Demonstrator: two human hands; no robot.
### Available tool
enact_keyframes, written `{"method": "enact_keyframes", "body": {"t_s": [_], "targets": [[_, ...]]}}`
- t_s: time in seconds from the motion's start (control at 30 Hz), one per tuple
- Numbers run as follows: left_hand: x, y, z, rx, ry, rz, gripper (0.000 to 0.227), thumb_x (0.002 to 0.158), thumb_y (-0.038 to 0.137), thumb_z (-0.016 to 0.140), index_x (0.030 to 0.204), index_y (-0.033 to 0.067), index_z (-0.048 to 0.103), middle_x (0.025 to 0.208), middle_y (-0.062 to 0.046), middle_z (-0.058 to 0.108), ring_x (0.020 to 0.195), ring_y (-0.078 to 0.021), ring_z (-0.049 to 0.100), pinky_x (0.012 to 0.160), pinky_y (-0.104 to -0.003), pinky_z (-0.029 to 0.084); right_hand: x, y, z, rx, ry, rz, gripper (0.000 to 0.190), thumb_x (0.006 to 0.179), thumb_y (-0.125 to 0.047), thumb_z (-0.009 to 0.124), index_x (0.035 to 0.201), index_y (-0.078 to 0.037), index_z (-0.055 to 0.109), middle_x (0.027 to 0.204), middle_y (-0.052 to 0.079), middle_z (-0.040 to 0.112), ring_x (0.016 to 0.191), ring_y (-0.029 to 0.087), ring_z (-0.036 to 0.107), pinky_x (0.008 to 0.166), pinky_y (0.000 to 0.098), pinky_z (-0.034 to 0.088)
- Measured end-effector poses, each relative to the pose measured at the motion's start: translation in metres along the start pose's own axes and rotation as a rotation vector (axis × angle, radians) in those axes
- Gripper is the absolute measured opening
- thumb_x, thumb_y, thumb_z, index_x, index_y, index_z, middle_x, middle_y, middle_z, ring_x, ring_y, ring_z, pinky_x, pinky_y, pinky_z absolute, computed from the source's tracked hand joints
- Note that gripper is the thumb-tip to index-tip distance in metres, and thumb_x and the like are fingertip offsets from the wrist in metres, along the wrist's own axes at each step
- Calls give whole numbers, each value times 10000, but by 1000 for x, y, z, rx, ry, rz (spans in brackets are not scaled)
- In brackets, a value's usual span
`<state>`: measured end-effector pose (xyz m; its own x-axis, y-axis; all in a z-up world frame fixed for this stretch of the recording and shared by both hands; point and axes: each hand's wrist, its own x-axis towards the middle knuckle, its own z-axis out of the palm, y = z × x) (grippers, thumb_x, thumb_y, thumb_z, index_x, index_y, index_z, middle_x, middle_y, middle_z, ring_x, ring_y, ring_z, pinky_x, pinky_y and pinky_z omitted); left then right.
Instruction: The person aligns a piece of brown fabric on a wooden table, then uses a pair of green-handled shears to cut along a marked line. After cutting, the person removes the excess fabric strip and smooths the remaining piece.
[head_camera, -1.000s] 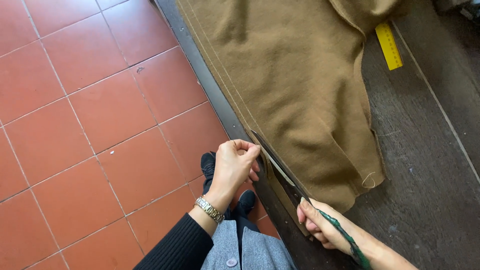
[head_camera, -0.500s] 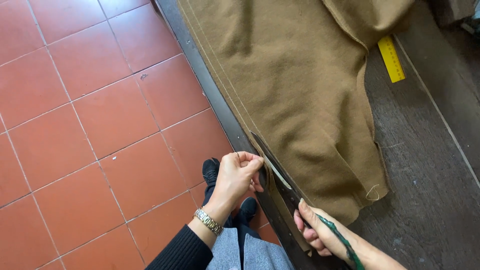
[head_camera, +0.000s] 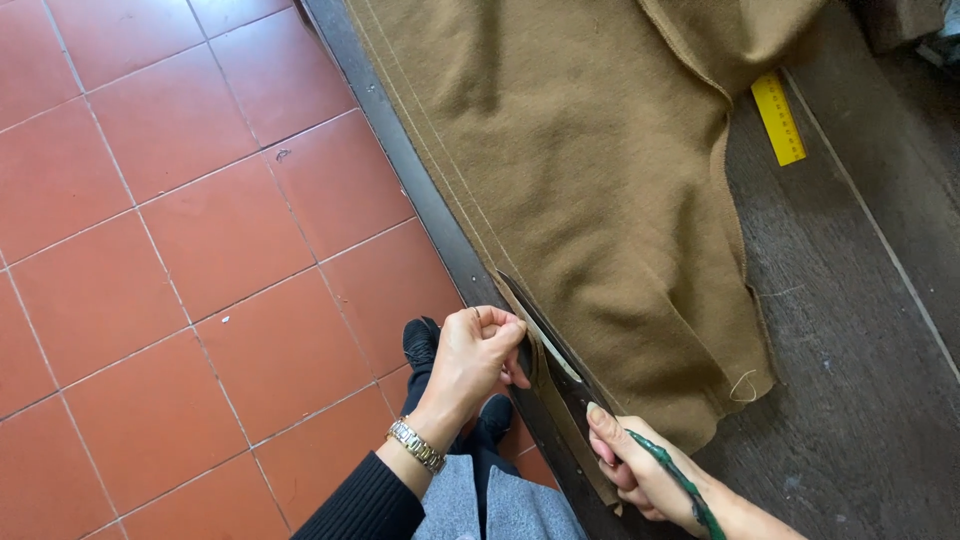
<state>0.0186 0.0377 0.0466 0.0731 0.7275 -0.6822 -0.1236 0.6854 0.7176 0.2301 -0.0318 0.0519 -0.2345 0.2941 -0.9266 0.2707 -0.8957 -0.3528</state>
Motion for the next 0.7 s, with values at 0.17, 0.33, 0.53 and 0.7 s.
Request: {"method": "enact_keyframes", "body": {"t_s": [0.17, 0.33, 0.53, 0.7], "targets": [[2, -2, -2, 35, -30, 39, 180, 912, 101, 566, 756, 15, 585, 454, -121, 594, 399, -212, 632, 357, -221, 426, -5, -7, 6, -30, 45, 6, 533, 922, -617, 417, 743, -115, 395, 554, 15, 285, 384, 73, 141, 307, 226, 95], [-2, 10, -7, 136, -11, 19, 201, 905, 141, 582, 736, 32, 584, 462, -102, 591, 413, -201, 640, 404, -230, 464, -1, -5, 0, -57, 54, 10, 539, 934, -616, 407, 737, -114, 393, 526, -1, 257, 363, 74, 154, 301, 229, 94], [-3, 34, -10, 215, 66, -1, 289, 913, 246, 636, 760, 2, 643, 519, -117, 629, 418, -204, 651, 376, -234, 500, -8, -12, 6, -111, 69, 2, 552, 924, -631, 395, 733, -114, 380, 527, -11, 239, 386, 80, 159, 320, 234, 107], [3, 36, -11, 272, 49, -19, 282, 914, 214, 633, 720, 10, 641, 502, -122, 628, 416, -206, 646, 383, -232, 495, -13, -19, 8, -180, 111, 44, 553, 915, -635, 390, 726, -115, 384, 553, -2, 269, 425, 89, 182, 364, 229, 127]]}}
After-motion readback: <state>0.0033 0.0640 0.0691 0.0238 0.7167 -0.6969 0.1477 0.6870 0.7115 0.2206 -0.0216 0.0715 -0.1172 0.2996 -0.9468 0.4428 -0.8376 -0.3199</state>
